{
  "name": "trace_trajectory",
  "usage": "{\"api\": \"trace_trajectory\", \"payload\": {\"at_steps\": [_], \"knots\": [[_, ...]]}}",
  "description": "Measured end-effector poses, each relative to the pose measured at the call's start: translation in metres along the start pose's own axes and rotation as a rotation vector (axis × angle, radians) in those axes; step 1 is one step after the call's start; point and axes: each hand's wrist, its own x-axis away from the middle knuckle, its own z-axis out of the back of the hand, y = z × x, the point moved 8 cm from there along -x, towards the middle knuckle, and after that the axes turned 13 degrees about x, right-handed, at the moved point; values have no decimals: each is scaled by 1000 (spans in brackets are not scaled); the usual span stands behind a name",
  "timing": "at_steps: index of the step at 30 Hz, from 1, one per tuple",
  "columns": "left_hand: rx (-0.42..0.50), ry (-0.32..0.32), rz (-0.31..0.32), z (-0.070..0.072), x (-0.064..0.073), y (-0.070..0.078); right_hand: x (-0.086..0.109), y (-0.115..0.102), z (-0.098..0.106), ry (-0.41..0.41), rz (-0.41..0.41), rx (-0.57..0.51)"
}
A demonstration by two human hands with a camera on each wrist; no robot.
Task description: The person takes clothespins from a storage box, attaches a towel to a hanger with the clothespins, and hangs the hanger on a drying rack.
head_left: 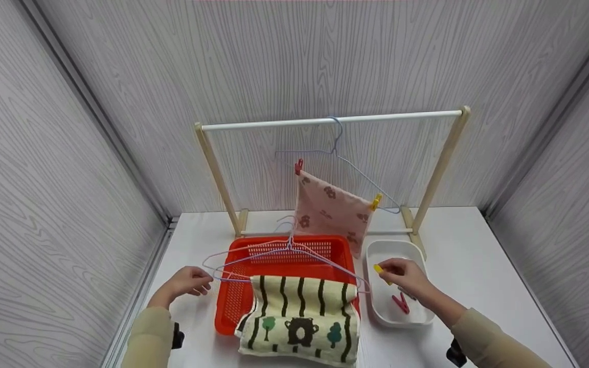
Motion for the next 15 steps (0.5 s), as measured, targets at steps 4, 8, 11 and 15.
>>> {"api": "trace_trajectory", "payload": {"at_steps": [4, 8, 11, 15], "knots": [[-29, 23, -17, 16, 2, 18, 0, 2, -1, -5, -3, 1], [-50, 34, -50, 23, 2, 38, -1, 2, -1, -3, 8, -21], [-75, 40, -79, 23, -1, 51, 0, 2, -2, 0, 12, -31], [-124, 40, -119, 18, -6, 62, 0, 4, -3, 4, -7, -17]]}}
